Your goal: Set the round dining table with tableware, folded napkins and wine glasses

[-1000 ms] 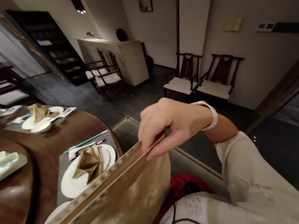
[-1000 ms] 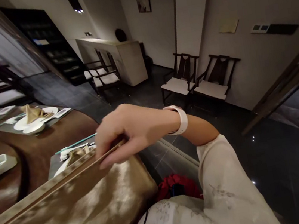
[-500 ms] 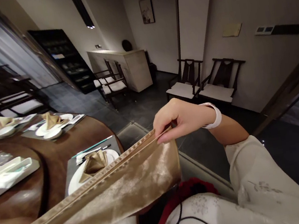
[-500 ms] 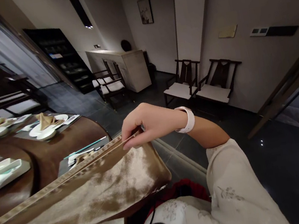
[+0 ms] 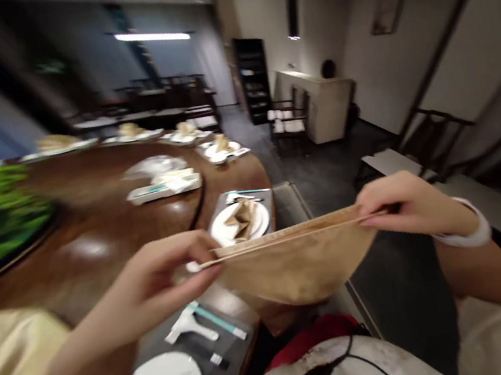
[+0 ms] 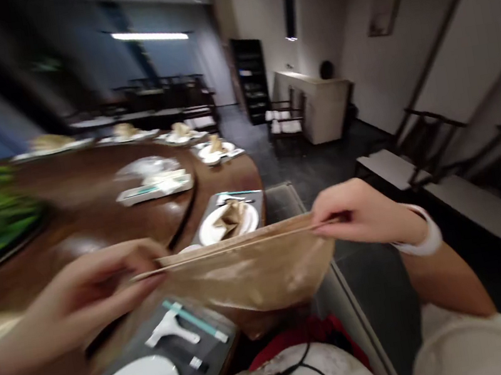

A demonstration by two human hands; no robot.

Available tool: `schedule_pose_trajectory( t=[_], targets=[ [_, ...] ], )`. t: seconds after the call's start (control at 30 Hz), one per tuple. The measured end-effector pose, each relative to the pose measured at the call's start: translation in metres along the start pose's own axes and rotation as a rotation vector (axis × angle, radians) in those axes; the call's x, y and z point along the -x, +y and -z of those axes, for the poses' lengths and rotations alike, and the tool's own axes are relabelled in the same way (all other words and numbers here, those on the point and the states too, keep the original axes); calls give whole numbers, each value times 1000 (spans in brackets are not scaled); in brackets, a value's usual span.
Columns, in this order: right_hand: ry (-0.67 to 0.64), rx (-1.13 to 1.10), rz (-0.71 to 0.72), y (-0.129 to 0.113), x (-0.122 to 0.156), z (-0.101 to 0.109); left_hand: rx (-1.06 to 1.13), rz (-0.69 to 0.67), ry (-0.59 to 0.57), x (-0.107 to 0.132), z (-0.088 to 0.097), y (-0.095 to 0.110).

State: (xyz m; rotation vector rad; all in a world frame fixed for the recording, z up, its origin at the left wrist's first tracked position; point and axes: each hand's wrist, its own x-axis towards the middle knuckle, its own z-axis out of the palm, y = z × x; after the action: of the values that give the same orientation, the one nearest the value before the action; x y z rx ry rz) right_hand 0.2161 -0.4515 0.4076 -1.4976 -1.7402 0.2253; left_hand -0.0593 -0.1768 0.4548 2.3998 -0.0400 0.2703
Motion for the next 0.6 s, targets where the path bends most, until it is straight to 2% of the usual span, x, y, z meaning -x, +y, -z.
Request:
schedule_pose_trajectory(
  t=[0.13, 0.23, 0.43, 0.6],
  targets=[
    [13, 2, 2, 17, -12, -7, -8, 61, 4, -4, 3, -3],
    [-7, 2, 26, 25, -20, -13, 5, 104, 21, 2, 5, -9],
    [-39, -21, 67, 28, -41, -23, -13, 132, 26, 22, 11, -16],
    [-44, -57, 102, 25, -55, -31, -41, 93, 68, 38, 17, -14]
  ],
)
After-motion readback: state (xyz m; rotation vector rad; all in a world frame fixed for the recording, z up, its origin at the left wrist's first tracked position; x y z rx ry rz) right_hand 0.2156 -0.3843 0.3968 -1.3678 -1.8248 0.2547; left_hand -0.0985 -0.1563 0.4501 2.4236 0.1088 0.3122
